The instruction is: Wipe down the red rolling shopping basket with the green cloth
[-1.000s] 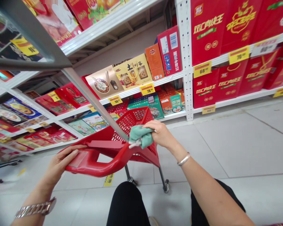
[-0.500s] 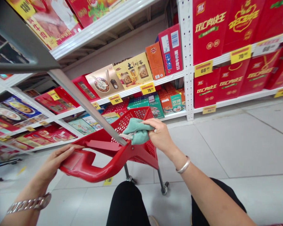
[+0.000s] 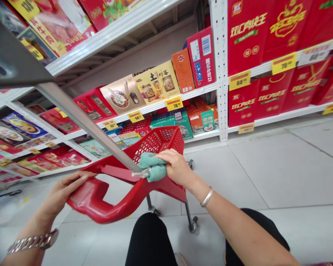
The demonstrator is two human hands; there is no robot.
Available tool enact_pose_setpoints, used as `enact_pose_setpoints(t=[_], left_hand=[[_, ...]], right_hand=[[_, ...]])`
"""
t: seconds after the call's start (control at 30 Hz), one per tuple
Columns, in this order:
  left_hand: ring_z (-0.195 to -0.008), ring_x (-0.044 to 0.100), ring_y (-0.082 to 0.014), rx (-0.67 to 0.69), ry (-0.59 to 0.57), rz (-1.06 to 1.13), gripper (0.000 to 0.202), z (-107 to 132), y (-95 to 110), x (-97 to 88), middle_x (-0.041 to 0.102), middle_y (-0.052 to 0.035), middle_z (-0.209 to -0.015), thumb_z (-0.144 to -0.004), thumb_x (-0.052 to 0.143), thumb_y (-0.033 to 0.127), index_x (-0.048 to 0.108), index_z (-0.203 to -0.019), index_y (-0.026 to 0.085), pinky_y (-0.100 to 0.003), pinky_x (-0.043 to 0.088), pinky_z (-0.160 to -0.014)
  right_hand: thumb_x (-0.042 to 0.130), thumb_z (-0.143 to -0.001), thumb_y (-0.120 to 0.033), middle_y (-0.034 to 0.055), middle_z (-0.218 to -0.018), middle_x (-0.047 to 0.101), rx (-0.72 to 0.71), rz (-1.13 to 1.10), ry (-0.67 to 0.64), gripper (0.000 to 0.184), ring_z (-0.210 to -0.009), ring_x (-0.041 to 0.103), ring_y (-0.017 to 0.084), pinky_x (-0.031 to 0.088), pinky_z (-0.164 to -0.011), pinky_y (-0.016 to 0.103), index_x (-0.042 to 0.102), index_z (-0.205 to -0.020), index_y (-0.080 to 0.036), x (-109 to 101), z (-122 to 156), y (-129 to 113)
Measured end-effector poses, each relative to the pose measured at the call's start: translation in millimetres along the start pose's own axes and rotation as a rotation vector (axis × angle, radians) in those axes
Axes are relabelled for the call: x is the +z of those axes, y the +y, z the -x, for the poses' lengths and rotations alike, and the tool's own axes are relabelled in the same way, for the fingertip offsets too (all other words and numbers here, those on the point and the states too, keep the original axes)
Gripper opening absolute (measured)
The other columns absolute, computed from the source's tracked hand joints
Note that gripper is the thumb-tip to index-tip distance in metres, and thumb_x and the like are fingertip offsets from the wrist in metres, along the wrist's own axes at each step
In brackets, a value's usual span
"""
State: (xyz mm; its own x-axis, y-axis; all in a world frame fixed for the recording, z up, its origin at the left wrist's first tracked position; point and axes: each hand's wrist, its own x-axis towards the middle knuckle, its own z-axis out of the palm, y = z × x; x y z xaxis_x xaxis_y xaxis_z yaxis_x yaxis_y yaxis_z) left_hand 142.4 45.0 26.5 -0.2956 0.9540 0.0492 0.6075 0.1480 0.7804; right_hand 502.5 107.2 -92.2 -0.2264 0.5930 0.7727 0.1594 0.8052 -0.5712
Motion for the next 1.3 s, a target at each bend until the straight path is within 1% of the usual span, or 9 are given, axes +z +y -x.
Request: enact_pose_setpoints(t=[0.17, 0.23, 0.37, 0.5, 0.7, 0.83, 0.97, 1.03, 1.3], left_hand=[[-0.077, 0.062, -0.0199, 0.001, -0.004, 0.004, 0.062, -0.8, 0.3, -1.0, 0.075, -0.0047, -0.082, -0.043, 0.084, 0.074, 0.079, -0.075, 0.021, -0.027, 0.049, -0.068], [-0.075, 0.061, -0.0195, 0.005, -0.013, 0.002, 0.060, -1.5, 0.0, -1.4, 0.074, -0.0043, -0.080, -0.044, 0.084, 0.073, 0.079, -0.074, 0.021, -0.027, 0.049, -0.068], [-0.070, 0.059, -0.0175, 0.023, -0.025, -0.007, 0.056, -3.1, 0.8, -0.5, 0.073, -0.0032, -0.078, -0.046, 0.084, 0.070, 0.076, -0.072, 0.021, -0.027, 0.048, -0.064], [-0.066, 0.057, -0.0163, -0.035, -0.035, -0.007, 0.058, -4.8, 4.9, 0.5, 0.071, -0.0023, -0.074, -0.044, 0.083, 0.070, 0.073, -0.071, 0.020, -0.027, 0.046, -0.059], [-0.065, 0.058, -0.0162, -0.070, -0.022, 0.006, 0.060, -10.6, 6.9, -0.3, 0.072, -0.0024, -0.073, -0.040, 0.085, 0.068, 0.075, -0.074, 0.019, -0.026, 0.047, -0.059], [-0.077, 0.064, -0.0204, -0.019, 0.035, -0.017, 0.063, -11.5, 4.5, 1.2, 0.078, -0.0047, -0.085, -0.042, 0.084, 0.071, 0.080, -0.080, 0.021, -0.029, 0.053, -0.069], [-0.100, 0.069, -0.0276, -0.049, 0.056, -0.038, 0.071, -7.1, 8.5, 5.0, 0.081, -0.0072, -0.107, -0.042, 0.082, 0.077, 0.082, -0.088, 0.023, -0.032, 0.056, -0.086], [-0.103, 0.070, -0.0291, -0.076, 0.037, -0.048, 0.075, -5.2, 12.5, 7.4, 0.081, -0.0076, -0.110, -0.041, 0.080, 0.080, 0.082, -0.090, 0.023, -0.033, 0.057, -0.086], [-0.068, 0.064, -0.0199, -0.097, 0.081, -0.032, 0.069, -9.7, 12.5, 17.2, 0.077, -0.0050, -0.079, -0.042, 0.079, 0.077, 0.076, -0.079, 0.019, -0.029, 0.052, -0.060]], right_hand=[[0.056, -0.085, 0.001, 0.0076, -0.100, 0.077, 0.106, 0.508, 0.042, 0.037, -0.094, 0.059, 0.023, 0.046, -0.082, 0.036, 0.079, -0.099, -0.024, -9.2, 3.5, 14.3], [0.057, -0.085, 0.001, 0.0078, -0.100, 0.076, 0.122, 0.598, 0.066, 0.036, -0.094, 0.057, 0.024, 0.045, -0.081, 0.037, 0.079, -0.097, -0.025, -14.5, 4.3, 17.4], [0.051, -0.082, 0.004, 0.0071, -0.100, 0.076, 0.091, 0.502, 0.118, 0.044, -0.090, 0.060, 0.023, 0.047, -0.083, 0.038, 0.079, -0.101, -0.024, -25.9, 2.5, 16.0], [0.048, -0.077, 0.003, 0.0051, -0.103, 0.077, 0.073, 0.324, 0.162, 0.049, -0.096, 0.064, 0.024, 0.050, -0.087, 0.039, 0.079, -0.102, -0.025, -30.3, -1.0, 7.2], [0.046, -0.074, 0.005, 0.0053, -0.104, 0.078, -0.024, 0.160, 0.044, 0.053, -0.095, 0.066, 0.021, 0.052, -0.086, 0.037, 0.076, -0.108, -0.023, -6.5, 2.9, -9.1], [0.048, -0.083, 0.003, 0.0066, -0.106, 0.076, -0.016, 0.209, 0.015, 0.046, -0.095, 0.064, 0.021, 0.050, -0.087, 0.038, 0.075, -0.110, -0.023, 3.5, 4.7, -15.5], [0.050, -0.088, -0.002, 0.0074, -0.107, 0.076, 0.005, 0.222, -0.025, 0.039, -0.096, 0.064, 0.022, 0.051, -0.088, 0.038, 0.075, -0.110, -0.022, -1.3, 2.5, -14.9], [0.053, -0.089, -0.004, 0.0083, -0.108, 0.075, 0.014, 0.238, -0.030, 0.036, -0.097, 0.063, 0.023, 0.051, -0.089, 0.039, 0.075, -0.111, -0.022, -4.3, 1.9, -13.4], [0.049, -0.090, -0.002, 0.0095, -0.110, 0.075, 0.015, 0.297, -0.019, 0.041, -0.096, 0.062, 0.023, 0.051, -0.088, 0.038, 0.075, -0.117, -0.020, -9.2, 3.7, -7.2]])
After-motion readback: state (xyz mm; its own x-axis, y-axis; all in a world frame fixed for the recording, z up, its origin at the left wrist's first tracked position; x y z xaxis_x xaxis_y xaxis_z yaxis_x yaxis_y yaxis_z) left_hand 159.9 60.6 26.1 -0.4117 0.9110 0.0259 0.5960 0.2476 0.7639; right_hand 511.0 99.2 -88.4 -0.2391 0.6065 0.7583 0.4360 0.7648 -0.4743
